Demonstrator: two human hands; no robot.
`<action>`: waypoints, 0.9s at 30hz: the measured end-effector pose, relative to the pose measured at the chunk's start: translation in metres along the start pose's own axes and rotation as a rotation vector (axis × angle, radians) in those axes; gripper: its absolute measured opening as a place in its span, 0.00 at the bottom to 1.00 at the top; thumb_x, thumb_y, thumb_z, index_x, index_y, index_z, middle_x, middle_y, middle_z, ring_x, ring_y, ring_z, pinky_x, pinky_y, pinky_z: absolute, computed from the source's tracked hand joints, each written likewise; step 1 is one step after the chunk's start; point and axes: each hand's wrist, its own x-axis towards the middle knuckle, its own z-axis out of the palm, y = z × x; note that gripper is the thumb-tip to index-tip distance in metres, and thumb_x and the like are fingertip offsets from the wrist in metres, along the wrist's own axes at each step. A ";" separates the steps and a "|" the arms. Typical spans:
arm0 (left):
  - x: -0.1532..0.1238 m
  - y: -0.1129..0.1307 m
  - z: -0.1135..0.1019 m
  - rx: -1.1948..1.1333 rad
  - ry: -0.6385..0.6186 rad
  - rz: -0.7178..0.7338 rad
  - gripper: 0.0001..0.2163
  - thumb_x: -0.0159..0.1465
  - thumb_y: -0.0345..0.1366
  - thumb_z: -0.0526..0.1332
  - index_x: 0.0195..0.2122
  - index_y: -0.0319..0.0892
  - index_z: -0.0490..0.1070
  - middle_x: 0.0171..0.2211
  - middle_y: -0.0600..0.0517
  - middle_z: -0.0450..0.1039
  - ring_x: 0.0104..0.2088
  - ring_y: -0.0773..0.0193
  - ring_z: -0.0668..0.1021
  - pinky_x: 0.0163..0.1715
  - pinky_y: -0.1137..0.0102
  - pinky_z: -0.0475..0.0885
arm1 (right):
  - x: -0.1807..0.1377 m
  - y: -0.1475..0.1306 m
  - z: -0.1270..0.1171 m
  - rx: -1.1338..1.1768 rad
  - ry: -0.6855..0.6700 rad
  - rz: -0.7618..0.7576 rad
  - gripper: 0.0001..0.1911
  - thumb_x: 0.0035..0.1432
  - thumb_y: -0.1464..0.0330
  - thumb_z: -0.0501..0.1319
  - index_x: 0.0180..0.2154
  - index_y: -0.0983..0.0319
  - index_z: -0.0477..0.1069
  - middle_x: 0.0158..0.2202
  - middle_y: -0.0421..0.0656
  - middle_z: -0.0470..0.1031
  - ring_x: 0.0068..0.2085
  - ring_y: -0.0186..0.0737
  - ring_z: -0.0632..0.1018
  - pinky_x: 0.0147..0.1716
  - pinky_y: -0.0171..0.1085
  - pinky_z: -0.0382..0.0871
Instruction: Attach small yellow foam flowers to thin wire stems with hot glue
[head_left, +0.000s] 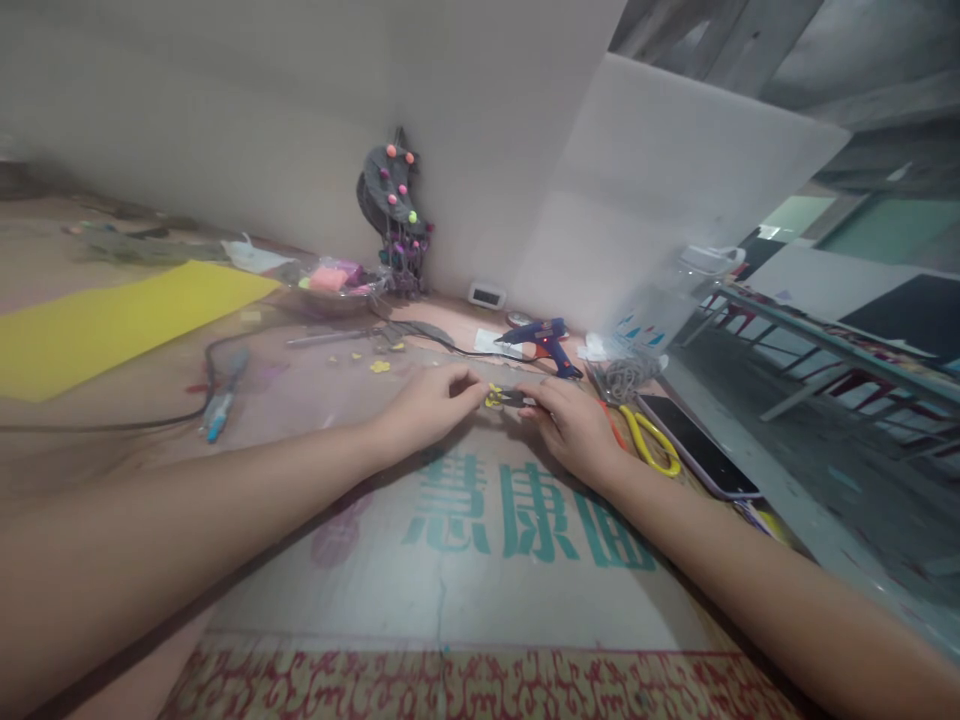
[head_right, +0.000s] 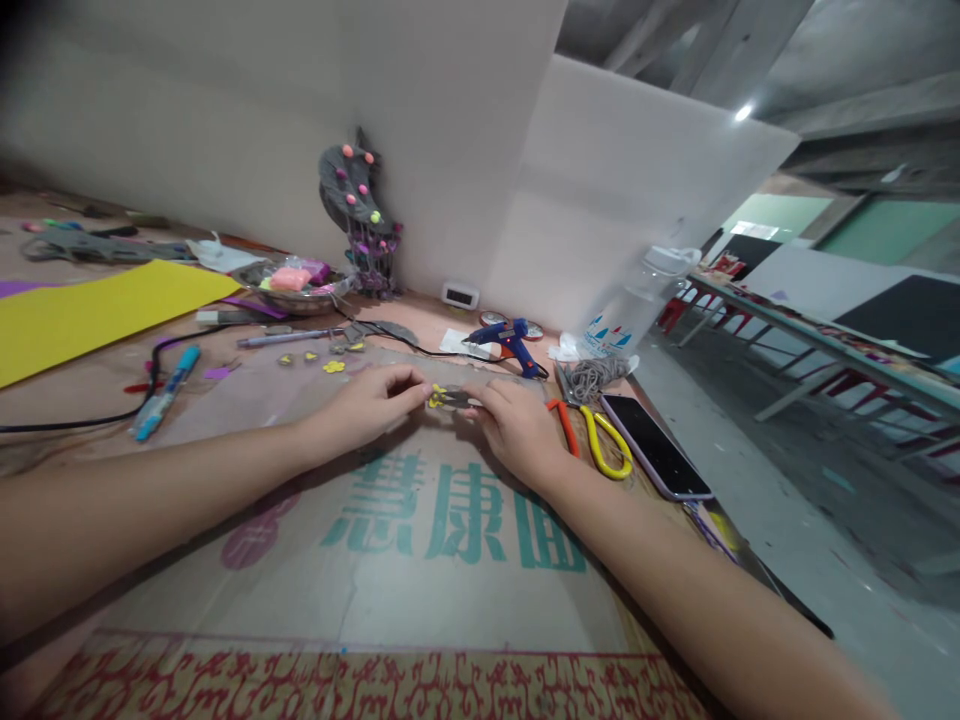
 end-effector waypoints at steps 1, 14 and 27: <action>0.000 0.000 0.000 -0.006 -0.001 -0.004 0.13 0.63 0.43 0.54 0.30 0.40 0.72 0.28 0.53 0.74 0.29 0.64 0.72 0.31 0.70 0.63 | 0.000 0.000 0.000 -0.007 0.000 -0.004 0.14 0.66 0.65 0.54 0.46 0.64 0.72 0.37 0.49 0.77 0.39 0.46 0.76 0.38 0.42 0.70; 0.000 0.000 0.000 -0.007 -0.015 -0.026 0.13 0.62 0.43 0.55 0.30 0.40 0.72 0.27 0.54 0.74 0.28 0.64 0.72 0.30 0.70 0.63 | 0.002 0.002 -0.002 -0.070 0.007 -0.029 0.11 0.64 0.68 0.55 0.44 0.64 0.73 0.36 0.48 0.77 0.37 0.45 0.76 0.36 0.40 0.68; 0.001 -0.002 0.001 -0.012 -0.039 -0.019 0.13 0.62 0.44 0.54 0.30 0.41 0.72 0.28 0.53 0.74 0.30 0.63 0.72 0.31 0.70 0.63 | 0.003 0.002 -0.001 -0.096 -0.038 -0.034 0.11 0.64 0.70 0.55 0.42 0.63 0.75 0.30 0.46 0.75 0.34 0.43 0.74 0.34 0.38 0.65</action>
